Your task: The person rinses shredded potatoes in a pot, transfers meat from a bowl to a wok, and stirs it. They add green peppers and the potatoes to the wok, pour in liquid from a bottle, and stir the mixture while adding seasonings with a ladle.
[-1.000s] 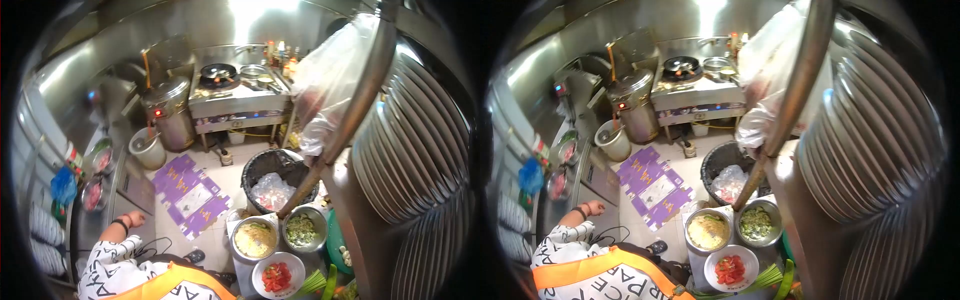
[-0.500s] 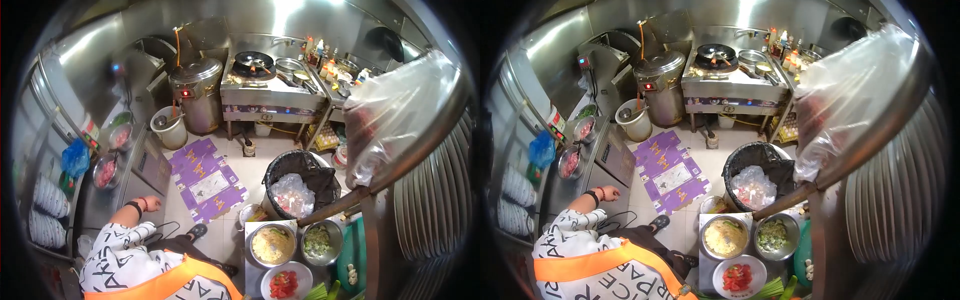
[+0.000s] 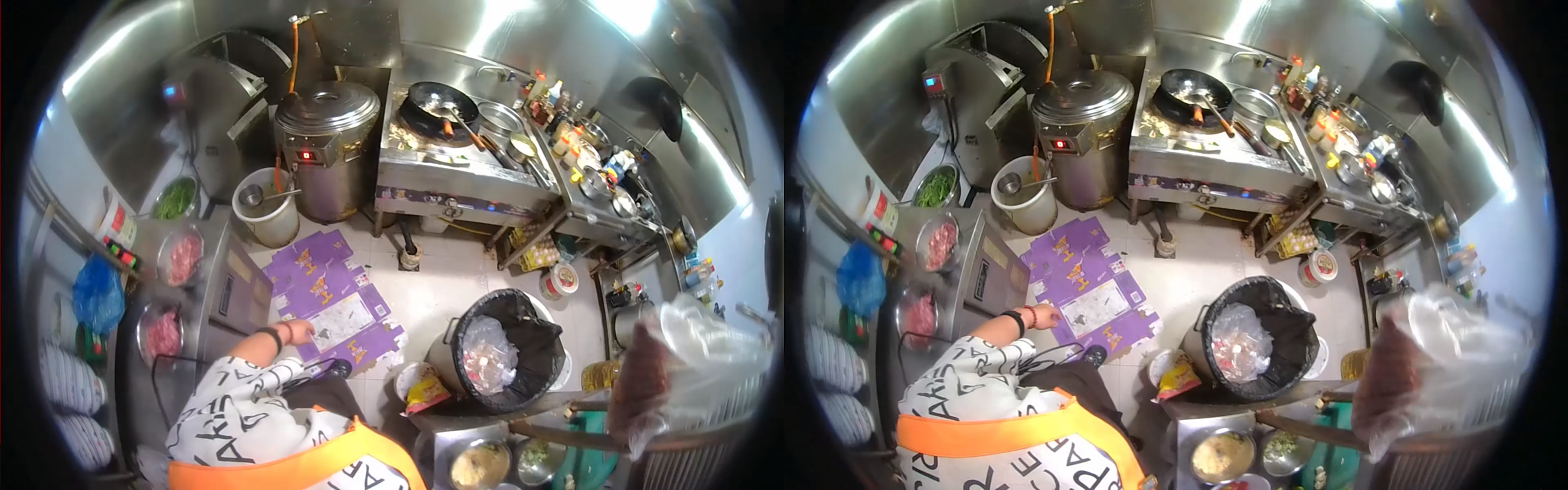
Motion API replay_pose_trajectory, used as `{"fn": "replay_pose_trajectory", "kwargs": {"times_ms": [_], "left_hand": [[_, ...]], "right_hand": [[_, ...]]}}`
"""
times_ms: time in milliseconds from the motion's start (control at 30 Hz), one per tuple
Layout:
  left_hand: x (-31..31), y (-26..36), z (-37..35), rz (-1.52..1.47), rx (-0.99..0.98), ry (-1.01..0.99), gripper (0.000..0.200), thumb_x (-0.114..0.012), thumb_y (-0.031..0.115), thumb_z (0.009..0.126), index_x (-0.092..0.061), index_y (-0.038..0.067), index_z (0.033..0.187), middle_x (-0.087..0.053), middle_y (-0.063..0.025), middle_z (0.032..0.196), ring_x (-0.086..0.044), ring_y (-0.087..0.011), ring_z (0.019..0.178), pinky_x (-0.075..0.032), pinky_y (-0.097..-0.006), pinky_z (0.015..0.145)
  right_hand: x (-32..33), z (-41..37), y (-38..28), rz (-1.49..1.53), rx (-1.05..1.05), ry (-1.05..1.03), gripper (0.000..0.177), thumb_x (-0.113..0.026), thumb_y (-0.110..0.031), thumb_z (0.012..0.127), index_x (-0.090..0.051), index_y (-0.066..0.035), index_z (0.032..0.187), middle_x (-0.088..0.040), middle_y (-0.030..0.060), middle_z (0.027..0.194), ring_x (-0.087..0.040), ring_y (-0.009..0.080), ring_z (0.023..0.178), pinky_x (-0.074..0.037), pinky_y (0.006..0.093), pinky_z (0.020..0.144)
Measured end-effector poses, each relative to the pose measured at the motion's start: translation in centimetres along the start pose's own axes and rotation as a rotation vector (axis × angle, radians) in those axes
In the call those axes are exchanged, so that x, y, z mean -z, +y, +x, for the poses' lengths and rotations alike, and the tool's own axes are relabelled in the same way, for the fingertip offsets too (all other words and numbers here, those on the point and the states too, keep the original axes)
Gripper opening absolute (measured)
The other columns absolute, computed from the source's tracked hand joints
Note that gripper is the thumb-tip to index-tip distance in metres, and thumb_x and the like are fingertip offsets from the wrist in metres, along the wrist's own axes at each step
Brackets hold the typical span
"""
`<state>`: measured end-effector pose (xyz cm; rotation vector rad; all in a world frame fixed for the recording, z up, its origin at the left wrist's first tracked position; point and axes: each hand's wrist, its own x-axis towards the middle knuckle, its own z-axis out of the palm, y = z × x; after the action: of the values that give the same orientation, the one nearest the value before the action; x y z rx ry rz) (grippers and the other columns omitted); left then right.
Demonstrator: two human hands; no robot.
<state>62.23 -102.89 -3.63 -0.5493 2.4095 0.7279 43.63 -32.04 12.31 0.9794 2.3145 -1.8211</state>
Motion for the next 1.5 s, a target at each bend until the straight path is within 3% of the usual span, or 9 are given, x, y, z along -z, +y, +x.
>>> {"fn": "replay_pose_trajectory", "kwargs": {"times_ms": [533,667,900,1033,1100,1167,1300,1433,1500], "left_hand": [[9.9,-7.9,11.2,-0.508,0.159,0.202,0.031,-0.061,0.017,0.075,-0.061,0.005,0.104,-0.064,-0.0150,0.099,-0.061,-0.0280,0.093,-0.047,-0.0347,0.083],[8.4,-12.7,11.0,-0.656,0.149,0.221,0.031,-0.060,0.015,0.077,-0.059,0.006,0.107,-0.064,-0.0145,0.098,-0.061,-0.0256,0.092,-0.047,-0.0332,0.082],[6.6,-16.9,4.3,-1.057,0.750,0.752,0.021,-0.057,0.005,0.078,-0.059,0.001,0.099,-0.064,-0.0096,0.084,-0.061,-0.0192,0.075,-0.050,-0.0306,0.067],[1.5,-16.0,4.2,-0.630,0.782,0.616,0.015,-0.052,0.006,0.079,-0.060,0.003,0.092,-0.061,-0.0070,0.069,-0.058,-0.0150,0.062,-0.049,-0.0305,0.057],[8.5,-9.0,6.4,-1.109,0.858,0.484,0.016,-0.052,0.010,0.080,-0.060,0.004,0.093,-0.063,-0.0083,0.072,-0.061,-0.0159,0.064,-0.050,-0.0306,0.060],[12.9,-4.1,8.6,-0.825,0.700,0.478,0.019,-0.054,0.013,0.081,-0.061,0.006,0.097,-0.065,-0.0094,0.078,-0.063,-0.0179,0.073,-0.050,-0.0307,0.066],[19.9,-0.1,13.2,-0.952,0.763,0.401,0.023,-0.056,0.017,0.081,-0.061,0.007,0.102,-0.065,-0.0100,0.084,-0.063,-0.0202,0.080,-0.050,-0.0312,0.072],[21.4,-5.5,19.2,-0.615,0.441,0.436,0.030,-0.061,0.018,0.080,-0.058,0.007,0.108,-0.065,-0.0126,0.090,-0.063,-0.0224,0.084,-0.049,-0.0319,0.075],[25.7,-5.5,23.7,-0.777,0.397,0.606,0.032,-0.062,0.019,0.080,-0.057,0.006,0.110,-0.064,-0.0129,0.093,-0.063,-0.0225,0.085,-0.049,-0.0319,0.076]], "right_hand": [[-25.3,-8.5,-16.5,0.091,0.052,-0.394,0.016,-0.053,-0.013,0.084,-0.056,0.000,0.093,-0.057,0.0049,0.069,-0.051,0.0098,0.051,-0.039,0.0212,0.043],[-43.9,-3.6,-28.6,0.115,0.283,-0.712,0.015,-0.053,-0.014,0.083,-0.057,-0.001,0.089,-0.056,0.0032,0.065,-0.049,0.0089,0.049,-0.039,0.0210,0.042],[-79.9,1.6,-47.6,0.218,0.572,-1.040,0.020,-0.065,-0.010,0.079,-0.060,-0.002,0.097,-0.060,0.0025,0.072,-0.057,0.0101,0.061,-0.045,0.0223,0.052],[-100.2,9.1,-50.1,-0.125,0.970,-0.982,0.027,-0.066,-0.010,0.077,-0.061,0.002,0.101,-0.064,0.0048,0.084,-0.058,0.0103,0.069,-0.048,0.0249,0.062],[-108.1,13.5,-49.0,-0.398,1.084,-0.953,0.037,-0.069,-0.010,0.075,-0.058,0.002,0.108,-0.064,0.0068,0.090,-0.059,0.0125,0.073,-0.049,0.0262,0.065],[-110.8,14.6,-48.6,-0.481,1.078,-1.037,0.048,-0.073,-0.013,0.070,-0.057,-0.001,0.113,-0.062,0.0145,0.108,-0.062,0.0220,0.092,-0.049,0.0298,0.078],[-111.9,14.7,-48.0,-0.211,0.739,-1.105,0.034,-0.066,-0.008,0.074,-0.061,-0.002,0.106,-0.064,0.0130,0.101,-0.063,0.0143,0.081,-0.052,0.0277,0.067],[-104.9,17.3,-45.5,-0.491,1.161,-0.843,0.020,-0.061,-0.016,0.080,-0.065,-0.002,0.094,-0.066,0.0136,0.086,-0.064,0.0179,0.075,-0.050,0.0309,0.063],[-96.9,18.6,-40.8,-0.608,1.375,-0.631,0.045,-0.068,-0.011,0.073,-0.053,0.002,0.113,-0.060,0.0220,0.106,-0.060,0.0294,0.096,-0.047,0.0348,0.083]]}}
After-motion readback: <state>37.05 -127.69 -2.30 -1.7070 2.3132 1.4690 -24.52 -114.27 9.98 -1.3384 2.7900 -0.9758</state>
